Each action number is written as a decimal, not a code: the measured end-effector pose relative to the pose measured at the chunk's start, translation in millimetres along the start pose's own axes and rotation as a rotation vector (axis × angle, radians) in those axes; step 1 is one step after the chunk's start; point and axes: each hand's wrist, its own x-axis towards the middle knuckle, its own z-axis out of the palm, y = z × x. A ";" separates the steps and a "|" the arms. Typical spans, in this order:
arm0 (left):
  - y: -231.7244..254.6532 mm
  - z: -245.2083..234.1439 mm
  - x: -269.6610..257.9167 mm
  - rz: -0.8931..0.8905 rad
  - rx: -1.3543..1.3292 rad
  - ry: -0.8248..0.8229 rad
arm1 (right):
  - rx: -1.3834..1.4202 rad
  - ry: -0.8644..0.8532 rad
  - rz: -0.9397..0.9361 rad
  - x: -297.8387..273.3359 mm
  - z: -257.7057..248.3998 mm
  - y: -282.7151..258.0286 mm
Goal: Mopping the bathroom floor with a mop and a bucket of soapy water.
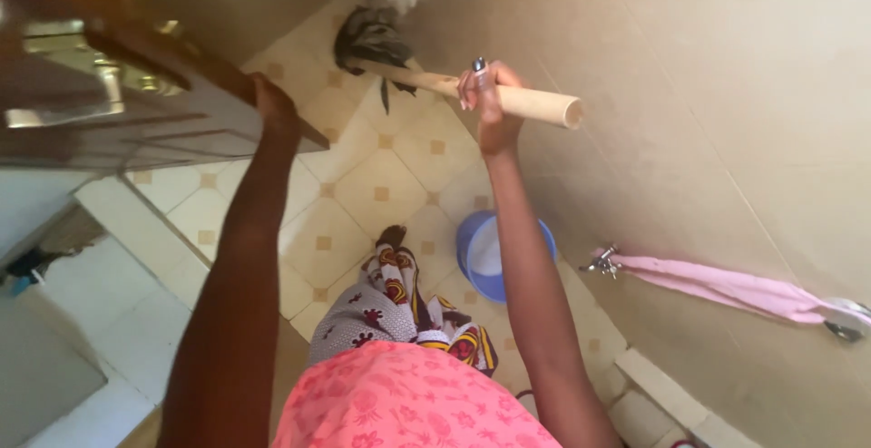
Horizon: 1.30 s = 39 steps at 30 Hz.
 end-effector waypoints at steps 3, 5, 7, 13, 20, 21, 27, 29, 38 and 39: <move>-26.2 -50.9 -44.8 0.111 -0.111 -0.073 | -0.009 -0.034 -0.008 4.8 11.5 -3.0; -30.1 -66.2 -79.3 0.134 -0.141 -0.100 | -0.013 -0.041 -0.001 -0.2 17.3 -3.0; -20.7 -63.5 -106.3 0.116 -0.187 -0.098 | 0.008 -0.003 -0.036 -3.9 22.7 0.0; -42.2 -69.6 -232.3 0.189 -0.138 -0.093 | 0.024 0.085 -0.041 -33.3 39.3 8.4; 59.3 110.4 -295.6 0.144 -0.235 -0.006 | -0.157 0.031 -0.077 -83.5 67.7 9.7; 63.9 137.0 -309.2 0.137 -0.321 -0.023 | -0.229 -0.001 -0.130 -90.9 70.8 13.3; -45.5 77.0 -434.0 0.049 -0.210 -0.293 | -0.279 -0.068 -0.102 -123.6 82.2 40.9; -70.6 69.4 -456.4 0.036 -0.161 -0.388 | -0.278 -0.042 -0.056 -126.9 80.0 58.9; -45.6 209.4 -510.6 -0.036 -0.158 -0.528 | -0.334 -0.002 -0.245 -103.0 77.2 49.1; -44.4 219.2 -515.0 -0.012 -0.141 -0.536 | -0.319 0.002 -0.215 -96.1 81.4 47.7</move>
